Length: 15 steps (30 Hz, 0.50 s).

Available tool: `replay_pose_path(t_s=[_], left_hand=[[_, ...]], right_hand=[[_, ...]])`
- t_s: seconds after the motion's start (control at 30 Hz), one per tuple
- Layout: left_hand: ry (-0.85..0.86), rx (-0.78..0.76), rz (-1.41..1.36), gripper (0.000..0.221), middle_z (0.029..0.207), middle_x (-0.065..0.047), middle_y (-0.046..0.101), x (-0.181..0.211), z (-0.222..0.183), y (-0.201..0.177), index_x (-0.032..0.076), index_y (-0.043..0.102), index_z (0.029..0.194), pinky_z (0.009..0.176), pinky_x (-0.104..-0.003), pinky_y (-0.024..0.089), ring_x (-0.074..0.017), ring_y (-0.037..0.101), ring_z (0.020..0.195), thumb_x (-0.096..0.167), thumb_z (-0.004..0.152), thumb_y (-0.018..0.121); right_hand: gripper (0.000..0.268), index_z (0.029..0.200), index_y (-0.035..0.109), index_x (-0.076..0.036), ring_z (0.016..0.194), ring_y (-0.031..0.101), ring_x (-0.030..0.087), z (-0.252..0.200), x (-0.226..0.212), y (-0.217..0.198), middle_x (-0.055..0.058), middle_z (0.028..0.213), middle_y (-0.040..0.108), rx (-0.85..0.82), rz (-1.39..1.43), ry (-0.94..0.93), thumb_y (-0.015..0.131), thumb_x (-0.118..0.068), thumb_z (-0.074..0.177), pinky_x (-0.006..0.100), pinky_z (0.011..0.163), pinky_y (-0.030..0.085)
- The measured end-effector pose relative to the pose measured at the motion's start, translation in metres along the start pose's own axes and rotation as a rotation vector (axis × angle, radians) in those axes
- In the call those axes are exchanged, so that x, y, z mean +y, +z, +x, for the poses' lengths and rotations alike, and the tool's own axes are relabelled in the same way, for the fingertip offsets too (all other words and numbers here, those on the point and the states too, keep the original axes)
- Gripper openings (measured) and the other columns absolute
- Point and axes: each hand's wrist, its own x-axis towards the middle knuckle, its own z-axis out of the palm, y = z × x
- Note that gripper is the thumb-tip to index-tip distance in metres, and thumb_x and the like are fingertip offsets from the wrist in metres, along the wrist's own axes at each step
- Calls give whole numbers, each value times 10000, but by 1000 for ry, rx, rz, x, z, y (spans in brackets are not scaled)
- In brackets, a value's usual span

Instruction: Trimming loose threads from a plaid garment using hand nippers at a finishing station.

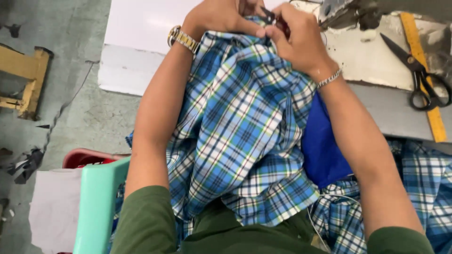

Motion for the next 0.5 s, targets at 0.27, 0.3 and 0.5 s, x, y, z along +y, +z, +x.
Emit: replay_pose_path(t_s=[0.27,0.3,0.5], left_hand=[[-126,64,-319,217,898,-100,754,32,-14,-11,15,747,998,672,-254,587,-152,688,734,226,981,795],[-88,44,-279,218,939,-99,739,26,-16,-9,7,717,1013,739,-292,584,-162,686,830,213,996,787],[-171,36,-270,151,694,13,526,38,-36,-10,93,613,997,552,-232,369,-59,382,543,155,1053,738]], right_hand=[[274,882,547,-114,638,305,52,16,-19,4,-72,709,311,-260,636,419,697,-258,1060,244,603,288],[334,798,424,-121,653,297,65,17,-19,8,-53,676,294,-208,494,403,675,-166,1014,276,617,258],[295,785,420,-77,575,276,97,36,-16,1,-6,596,278,-207,217,130,650,17,944,319,606,333]])
